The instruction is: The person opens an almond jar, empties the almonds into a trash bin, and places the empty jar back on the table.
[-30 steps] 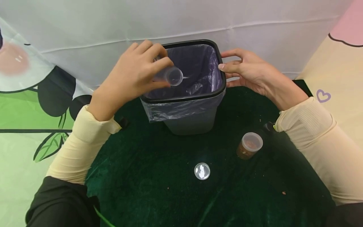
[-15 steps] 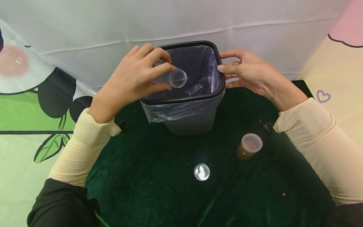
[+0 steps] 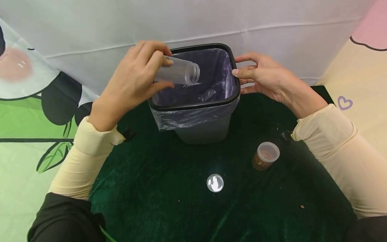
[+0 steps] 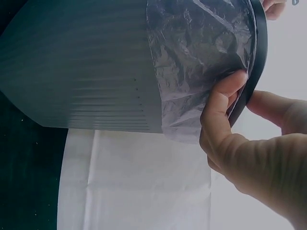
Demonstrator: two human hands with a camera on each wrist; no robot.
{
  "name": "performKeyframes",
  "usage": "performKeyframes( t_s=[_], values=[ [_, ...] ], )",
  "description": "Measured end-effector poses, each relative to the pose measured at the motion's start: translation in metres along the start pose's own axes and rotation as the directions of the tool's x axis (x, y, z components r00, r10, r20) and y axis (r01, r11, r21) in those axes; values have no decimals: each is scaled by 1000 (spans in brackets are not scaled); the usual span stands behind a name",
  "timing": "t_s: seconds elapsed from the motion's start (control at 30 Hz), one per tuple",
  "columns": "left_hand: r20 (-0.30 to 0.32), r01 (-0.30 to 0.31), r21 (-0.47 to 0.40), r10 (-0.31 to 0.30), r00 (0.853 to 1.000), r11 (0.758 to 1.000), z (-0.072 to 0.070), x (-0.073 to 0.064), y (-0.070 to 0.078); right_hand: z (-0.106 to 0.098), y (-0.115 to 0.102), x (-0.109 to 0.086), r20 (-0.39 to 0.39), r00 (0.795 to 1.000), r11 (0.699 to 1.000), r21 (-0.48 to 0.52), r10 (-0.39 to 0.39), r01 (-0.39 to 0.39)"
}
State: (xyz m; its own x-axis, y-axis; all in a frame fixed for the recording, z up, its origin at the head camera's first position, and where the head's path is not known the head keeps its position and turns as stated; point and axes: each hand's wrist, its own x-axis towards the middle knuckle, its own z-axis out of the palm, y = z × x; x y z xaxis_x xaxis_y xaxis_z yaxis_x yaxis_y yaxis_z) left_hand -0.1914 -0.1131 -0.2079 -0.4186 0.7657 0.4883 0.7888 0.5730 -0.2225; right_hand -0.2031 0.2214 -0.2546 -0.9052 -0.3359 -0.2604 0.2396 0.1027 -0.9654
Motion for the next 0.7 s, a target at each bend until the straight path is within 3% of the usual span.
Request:
performKeyframes(
  t_s=[0.27, 0.37, 0.6, 0.7],
  values=[
    [44, -54, 120, 49, 998, 991, 1, -3, -5, 0, 0, 0, -13, 1000, 1000, -18, 3, -4],
    [33, -25, 137, 21, 999, 990, 2, -6, -7, -1, 1, 0, -11, 1000, 1000, -6, 4, -4],
    [-62, 44, 224, -31, 998, 974, 4, -7, -15, -2, 0, 0, -7, 1000, 1000, 19, -11, 11],
    [-58, 78, 225, -67, 996, 971, 4, -7, -16, -3, 0, 0, -12, 1000, 1000, 2, -14, 14]
  ],
)
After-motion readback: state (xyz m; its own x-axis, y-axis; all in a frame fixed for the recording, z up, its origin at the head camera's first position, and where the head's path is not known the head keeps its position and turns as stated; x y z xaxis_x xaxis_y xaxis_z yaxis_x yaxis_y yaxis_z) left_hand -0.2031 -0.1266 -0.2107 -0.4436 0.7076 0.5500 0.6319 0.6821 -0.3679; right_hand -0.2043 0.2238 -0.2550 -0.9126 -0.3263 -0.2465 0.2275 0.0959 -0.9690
